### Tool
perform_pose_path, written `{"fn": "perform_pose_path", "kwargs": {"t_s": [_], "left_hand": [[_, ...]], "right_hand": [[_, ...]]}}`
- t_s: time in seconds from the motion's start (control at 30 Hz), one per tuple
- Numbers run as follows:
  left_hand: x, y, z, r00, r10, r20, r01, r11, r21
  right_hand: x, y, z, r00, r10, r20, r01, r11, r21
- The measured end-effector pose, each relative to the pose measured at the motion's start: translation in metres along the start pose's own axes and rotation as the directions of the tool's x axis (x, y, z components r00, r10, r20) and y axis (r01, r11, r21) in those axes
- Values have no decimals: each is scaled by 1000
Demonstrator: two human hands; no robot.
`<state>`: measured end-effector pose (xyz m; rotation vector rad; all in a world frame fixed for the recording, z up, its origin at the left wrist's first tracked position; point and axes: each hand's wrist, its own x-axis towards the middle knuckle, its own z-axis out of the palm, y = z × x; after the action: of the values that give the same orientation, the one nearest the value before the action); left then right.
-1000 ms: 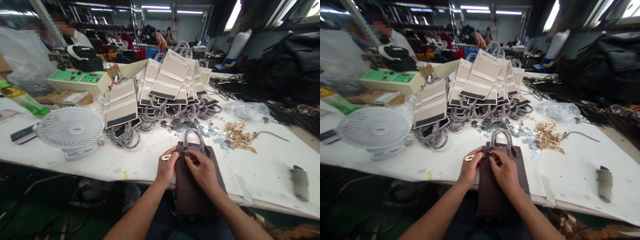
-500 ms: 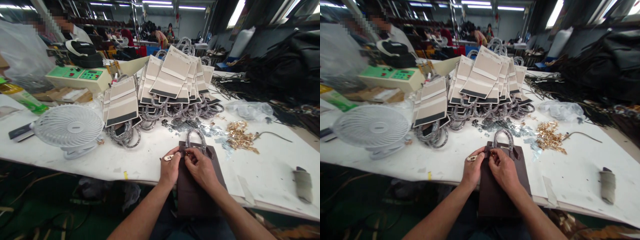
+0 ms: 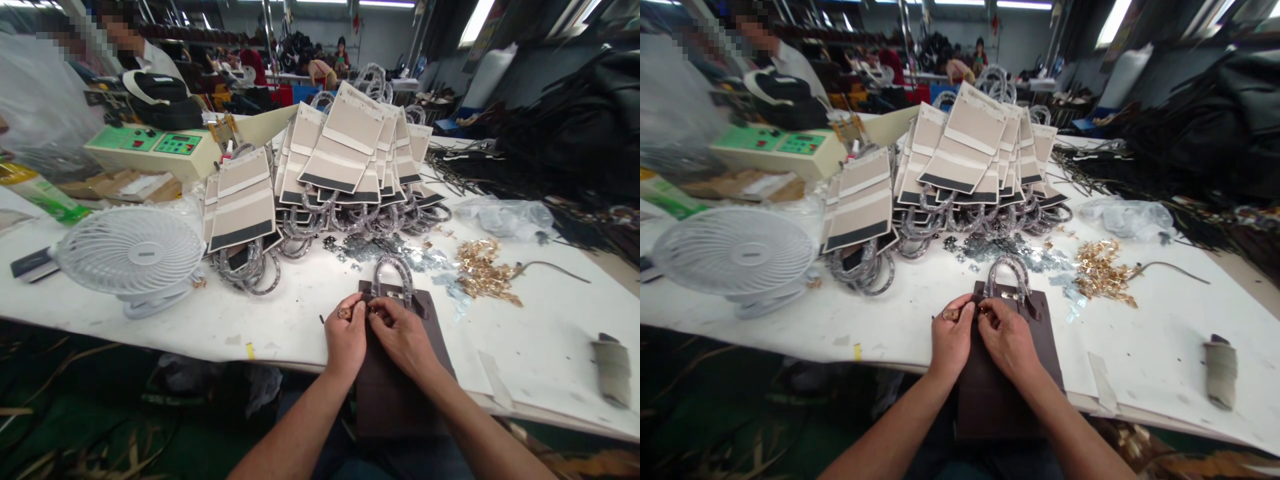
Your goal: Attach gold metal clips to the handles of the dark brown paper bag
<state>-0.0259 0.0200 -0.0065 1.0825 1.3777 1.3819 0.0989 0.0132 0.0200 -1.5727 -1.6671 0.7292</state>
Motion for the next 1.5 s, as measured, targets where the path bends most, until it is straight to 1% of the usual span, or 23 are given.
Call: {"fn": "perform_pose_path", "kwargs": {"t_s": [0.13, 0.2, 0.3, 0.4, 0.53, 0.67, 0.77, 0.87, 1.0, 1.1, 1.2, 1.27, 1.3, 1.37, 1.43, 1.5], "left_hand": [[3, 5, 3, 999, -48, -4, 48, 999, -12], [6, 6, 6, 996, -84, 1, 84, 995, -50], [12, 6, 8, 991, -131, -3, 130, 986, -99], [15, 4, 8, 986, -166, -1, 165, 977, -134], [15, 4, 7, 979, -205, 6, 203, 963, -177], [14, 4, 7, 982, -191, 11, 190, 965, -178], [13, 3, 7, 984, -175, 8, 174, 972, -160], [11, 1, 5, 990, -143, 5, 143, 985, -99], [8, 0, 3, 997, -73, 28, 74, 996, -43], [5, 1, 4, 999, -37, 25, 37, 999, 2], [3, 4, 5, 999, -30, 18, 30, 999, 27], [3, 5, 6, 999, -31, 21, 30, 999, 26], [3, 5, 6, 999, -30, 22, 29, 999, 24], [4, 5, 5, 999, -32, 17, 31, 999, 16], [5, 4, 5, 999, -36, 1, 36, 999, 3], [7, 1, 4, 999, -46, -9, 46, 999, -19]], "right_hand": [[-2, 1, -2, 1000, 12, 13, -12, 1000, 13], [-6, 2, -2, 999, 13, -38, -12, 999, 41], [-12, 4, -1, 988, 46, -146, -33, 996, 88], [-14, 4, -1, 986, 69, -153, -49, 990, 129], [-10, 4, -5, 995, 49, -92, -33, 984, 175], [-5, 3, -10, 999, 33, -27, -29, 988, 151], [-1, 0, -14, 999, 47, 18, -48, 992, 120], [3, 0, -16, 997, 62, 50, -67, 993, 98], [7, 1, -16, 995, 47, 91, -56, 994, 96], [7, 3, -14, 993, 72, 96, -82, 991, 106], [7, 5, -11, 991, 111, 72, -121, 982, 148], [8, 7, -10, 988, 129, 80, -142, 973, 184], [10, 8, -10, 986, 136, 100, -155, 965, 211], [13, 12, -13, 974, 141, 177, -190, 935, 299], [16, 15, -18, 950, 136, 281, -244, 884, 398], [16, 18, -23, 930, 125, 346, -284, 842, 459]]}}
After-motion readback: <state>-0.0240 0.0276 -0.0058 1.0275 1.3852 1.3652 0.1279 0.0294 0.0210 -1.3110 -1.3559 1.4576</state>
